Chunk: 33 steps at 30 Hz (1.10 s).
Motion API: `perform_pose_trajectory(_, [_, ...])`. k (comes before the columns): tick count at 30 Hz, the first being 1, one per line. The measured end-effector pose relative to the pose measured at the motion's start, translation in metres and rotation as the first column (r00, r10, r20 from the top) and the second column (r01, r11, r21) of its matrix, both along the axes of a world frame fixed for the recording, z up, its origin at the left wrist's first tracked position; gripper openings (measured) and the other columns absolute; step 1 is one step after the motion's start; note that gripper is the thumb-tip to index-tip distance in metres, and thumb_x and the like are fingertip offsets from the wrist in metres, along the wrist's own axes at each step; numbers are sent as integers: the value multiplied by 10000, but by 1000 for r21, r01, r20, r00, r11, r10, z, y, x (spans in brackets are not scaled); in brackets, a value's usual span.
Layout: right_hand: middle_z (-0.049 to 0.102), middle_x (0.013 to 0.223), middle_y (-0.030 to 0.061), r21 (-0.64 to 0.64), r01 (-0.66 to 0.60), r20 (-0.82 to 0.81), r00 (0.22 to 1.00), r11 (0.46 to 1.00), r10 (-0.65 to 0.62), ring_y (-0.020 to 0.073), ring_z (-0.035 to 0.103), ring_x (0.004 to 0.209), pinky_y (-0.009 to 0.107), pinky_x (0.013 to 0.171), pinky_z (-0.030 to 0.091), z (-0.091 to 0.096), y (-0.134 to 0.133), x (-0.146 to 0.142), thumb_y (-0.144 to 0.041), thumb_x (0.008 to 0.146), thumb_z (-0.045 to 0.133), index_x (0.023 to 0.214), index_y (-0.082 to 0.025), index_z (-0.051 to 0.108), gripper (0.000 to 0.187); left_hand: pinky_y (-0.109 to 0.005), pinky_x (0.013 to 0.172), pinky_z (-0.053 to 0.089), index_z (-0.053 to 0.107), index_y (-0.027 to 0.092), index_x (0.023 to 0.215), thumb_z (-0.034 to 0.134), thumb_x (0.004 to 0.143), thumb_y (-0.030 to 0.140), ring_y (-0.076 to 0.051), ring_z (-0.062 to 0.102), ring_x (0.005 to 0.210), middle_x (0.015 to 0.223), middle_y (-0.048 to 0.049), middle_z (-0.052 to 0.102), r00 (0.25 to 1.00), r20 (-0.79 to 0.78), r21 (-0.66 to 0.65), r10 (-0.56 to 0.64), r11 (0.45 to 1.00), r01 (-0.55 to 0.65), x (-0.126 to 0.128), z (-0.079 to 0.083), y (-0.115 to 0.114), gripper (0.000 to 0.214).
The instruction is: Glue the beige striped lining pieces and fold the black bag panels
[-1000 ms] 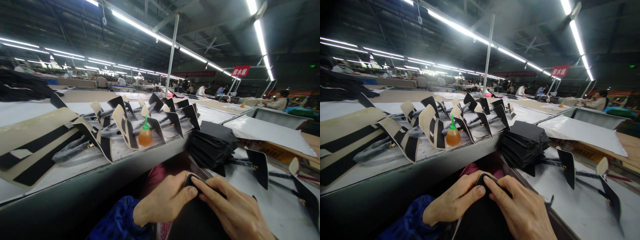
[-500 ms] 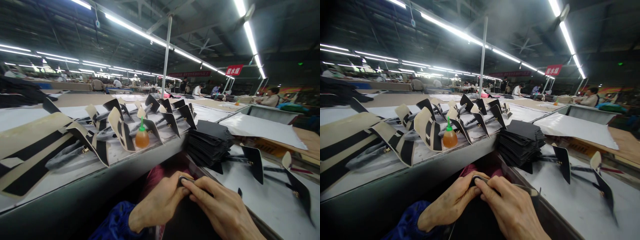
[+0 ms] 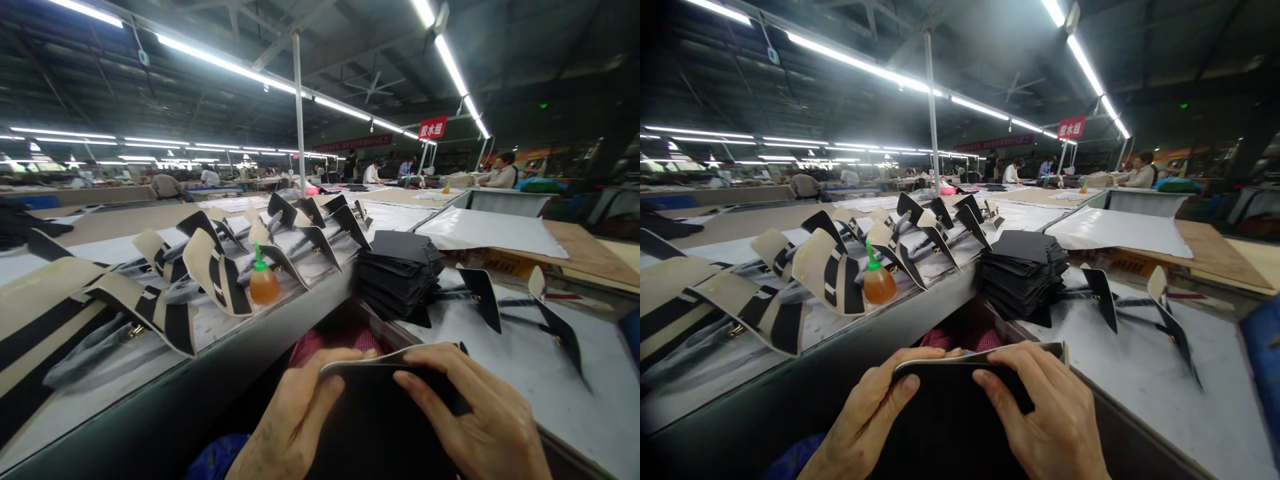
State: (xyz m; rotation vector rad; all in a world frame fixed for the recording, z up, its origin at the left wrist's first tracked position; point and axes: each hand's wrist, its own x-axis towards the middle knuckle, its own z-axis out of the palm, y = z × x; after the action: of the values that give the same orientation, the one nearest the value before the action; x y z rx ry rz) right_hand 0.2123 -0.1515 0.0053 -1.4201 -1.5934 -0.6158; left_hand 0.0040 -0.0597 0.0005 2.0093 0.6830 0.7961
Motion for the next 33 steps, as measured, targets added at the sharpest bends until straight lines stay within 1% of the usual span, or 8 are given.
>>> perform_pose_trajectory(4, [697,802,-25,-14,16,-50,999,1000,-17,127,688,692,232,650,530,-2,1,3,-314,969,636,934,-254,633,69,-248,1147,364,654,346,1301,421,1048,446,-171,610,1243,1333,56,699,1000,-1,-1,18,1000,-18,1,-7,1,359])
perform_pose_trajectory(8, [679,786,-31,-87,-1,-110,994,996,-9,128,673,701,238,640,517,-4,3,2,-313,966,634,897,-251,644,94,-223,1074,420,668,401,1279,408,1056,416,-162,603,1255,1302,103,718,1000,21,60,14,998,-15,3,-9,-1,343])
perform_pose_trajectory(13, [689,804,-21,-108,25,-166,985,994,-43,158,676,741,279,658,520,-9,11,4,-375,950,651,875,-246,661,149,-224,940,493,663,372,1311,407,1054,422,-154,701,946,1300,65,727,998,-17,142,67,988,-63,1,-11,0,366])
perform_pose_trajectory(19, [737,812,-18,-103,74,-216,972,992,-95,192,705,752,320,672,536,-14,13,14,-441,918,679,855,-269,700,185,-199,906,504,663,414,1296,416,1056,428,-164,665,1183,1321,114,713,991,-4,233,136,963,-132,-5,-14,2,344])
perform_pose_trajectory(22, [732,825,-17,-138,58,-237,967,989,-90,189,702,756,315,670,539,-12,13,15,-424,923,671,858,-272,701,168,-185,895,517,644,446,1309,424,1063,375,-132,727,1025,1303,130,721,993,31,292,113,949,-117,-6,-11,-1,338])
perform_pose_trajectory(25, [715,838,-6,-165,44,-242,967,985,-84,180,695,757,302,672,542,-12,13,15,-382,936,649,876,-263,698,142,-211,884,560,653,370,1329,421,1059,347,-157,760,916,1274,49,746,997,58,354,48,933,-66,-5,-6,-5,356])
perform_pose_trajectory(27, [700,836,-3,-162,28,-215,975,986,-63,167,689,750,281,663,541,-12,14,15,-347,946,631,928,-261,706,115,-226,894,578,664,327,1325,424,1053,334,-187,764,984,1246,7,761,997,74,382,16,923,-43,-4,-4,-5,362])
perform_pose_trajectory(33, [652,827,-4,-162,-22,-84,996,987,8,131,656,738,232,665,526,-6,20,15,-222,993,537,1082,-272,714,205,-235,987,555,655,319,1336,440,1048,299,-197,744,1094,1246,0,759,994,108,473,-36,881,-19,-1,-5,2,361])
